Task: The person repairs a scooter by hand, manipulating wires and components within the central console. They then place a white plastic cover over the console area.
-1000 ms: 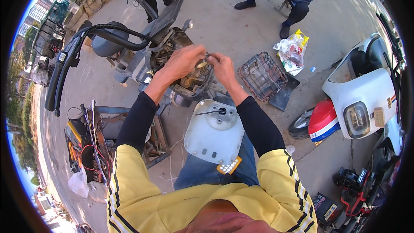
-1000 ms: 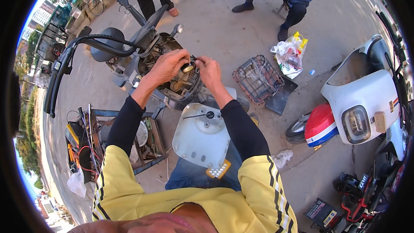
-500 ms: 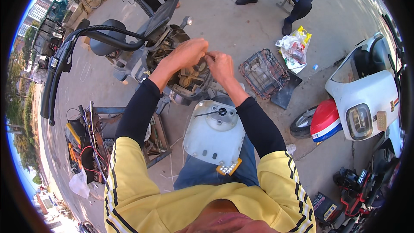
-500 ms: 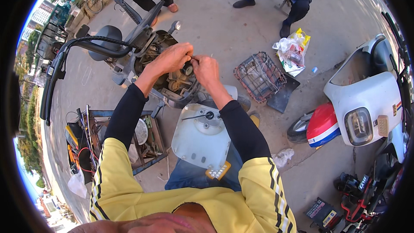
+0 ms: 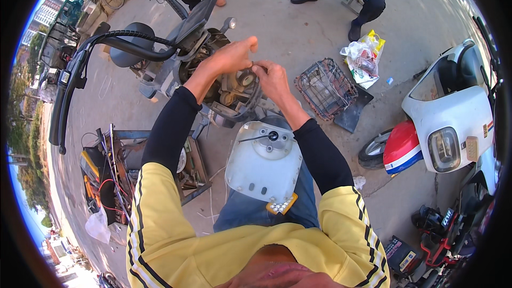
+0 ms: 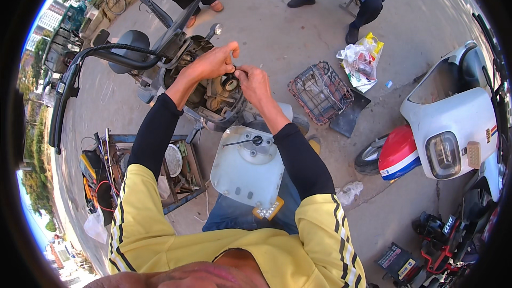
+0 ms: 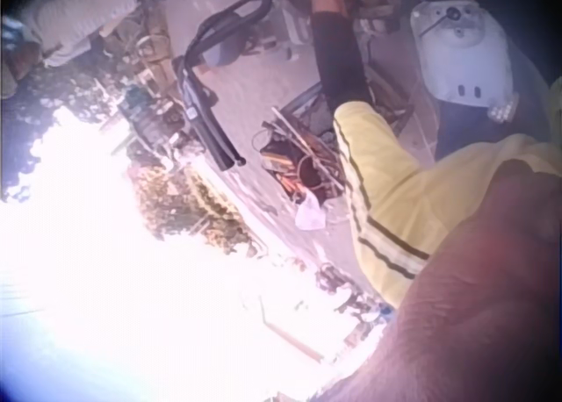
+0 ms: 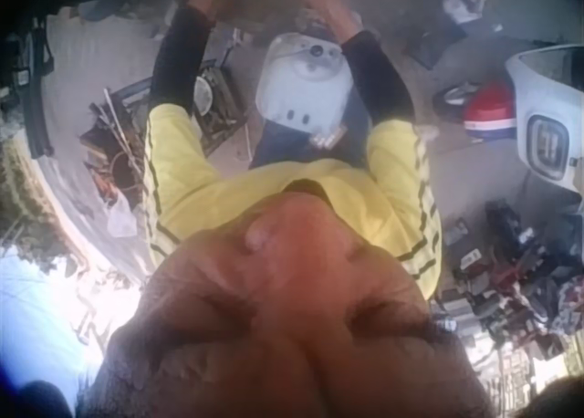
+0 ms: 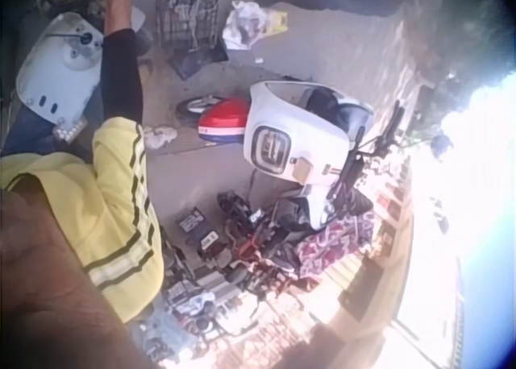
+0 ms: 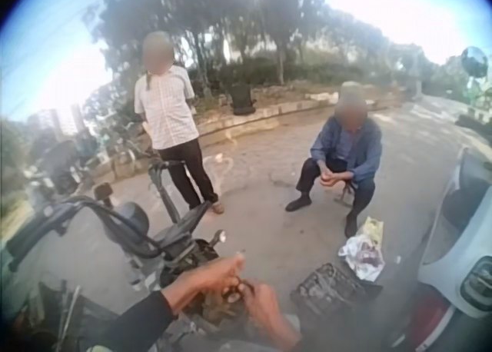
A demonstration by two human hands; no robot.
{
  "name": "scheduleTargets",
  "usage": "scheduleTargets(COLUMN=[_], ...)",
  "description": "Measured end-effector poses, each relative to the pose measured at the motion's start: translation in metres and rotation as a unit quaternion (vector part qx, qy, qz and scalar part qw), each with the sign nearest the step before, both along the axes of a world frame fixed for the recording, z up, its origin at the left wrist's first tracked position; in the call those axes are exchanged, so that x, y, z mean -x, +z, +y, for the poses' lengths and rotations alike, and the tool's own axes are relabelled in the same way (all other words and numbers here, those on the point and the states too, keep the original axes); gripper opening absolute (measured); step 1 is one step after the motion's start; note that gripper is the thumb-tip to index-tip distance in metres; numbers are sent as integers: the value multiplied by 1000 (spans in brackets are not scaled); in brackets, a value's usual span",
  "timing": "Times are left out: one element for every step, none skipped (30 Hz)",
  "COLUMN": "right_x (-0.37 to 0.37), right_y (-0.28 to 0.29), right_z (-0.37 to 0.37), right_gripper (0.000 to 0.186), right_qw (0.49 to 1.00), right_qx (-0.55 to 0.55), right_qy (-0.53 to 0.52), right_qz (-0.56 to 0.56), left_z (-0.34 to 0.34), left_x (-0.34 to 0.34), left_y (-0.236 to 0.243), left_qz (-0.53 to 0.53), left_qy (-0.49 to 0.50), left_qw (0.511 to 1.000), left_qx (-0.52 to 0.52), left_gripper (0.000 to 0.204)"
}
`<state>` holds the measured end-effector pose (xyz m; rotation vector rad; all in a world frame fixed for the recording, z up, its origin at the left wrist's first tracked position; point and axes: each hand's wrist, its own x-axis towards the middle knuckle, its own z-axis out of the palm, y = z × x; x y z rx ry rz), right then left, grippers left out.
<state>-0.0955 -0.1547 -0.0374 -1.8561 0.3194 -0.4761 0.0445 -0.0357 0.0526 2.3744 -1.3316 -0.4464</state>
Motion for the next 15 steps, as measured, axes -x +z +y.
scheduleTargets(right_x=[1,1,0,0,-1,-3,-5,-6,-6,-5,-5,-6,-6,-5,-5], right_y=[3,2,0,-2,-5,-8,-9,-10,-11,-12,-12,-12,-14,-16,-19], right_z=[0,-1,-2,-2,-1,0,1,1,2,2,1,-1,-3,-5,-6], right_gripper=[23,23,24,24,22,21,20,19,18,18,19,20,20,20,20], right_qw=[1000,1000,1000,1000,1000,1000,1000,999,996,993,994,995,996,995,993], right_qx=[-26,-24,-23,-20,-18,-16,-14,-46,-79,-111,-103,-95,-86,-100,-113], right_qy=[2,1,0,-1,-5,-10,-14,-21,-28,-34,-23,-12,-1,7,14], right_qz=[15,13,11,10,2,-6,-16,-14,-11,-5,-1,3,9,7,5], left_z=[-2,-2,2,9,13,16,17,18,17,17,16,15,12,8,6], left_x=[5,9,12,15,17,19,21,21,20,20,18,17,17,18,19], left_y=[7,10,9,5,1,-3,-4,-5,-6,-5,-4,-3,-1,1,2], left_qz=[6,12,-7,-25,-43,-52,-64,-76,-78,-53,-28,-3,-2,0,1], left_qy=[-4,-8,-13,-19,-24,-24,-23,-23,-19,-22,-25,-28,-21,-13,-6], left_qw=[1000,999,1000,999,999,998,998,997,997,998,999,1000,999,998,997], left_qx=[-18,-36,-22,-7,8,12,16,20,5,0,-4,-9,-33,-58,-83], left_gripper=[15,14,14,15,16,17,19,20,21,20,19,19,18,17,16])
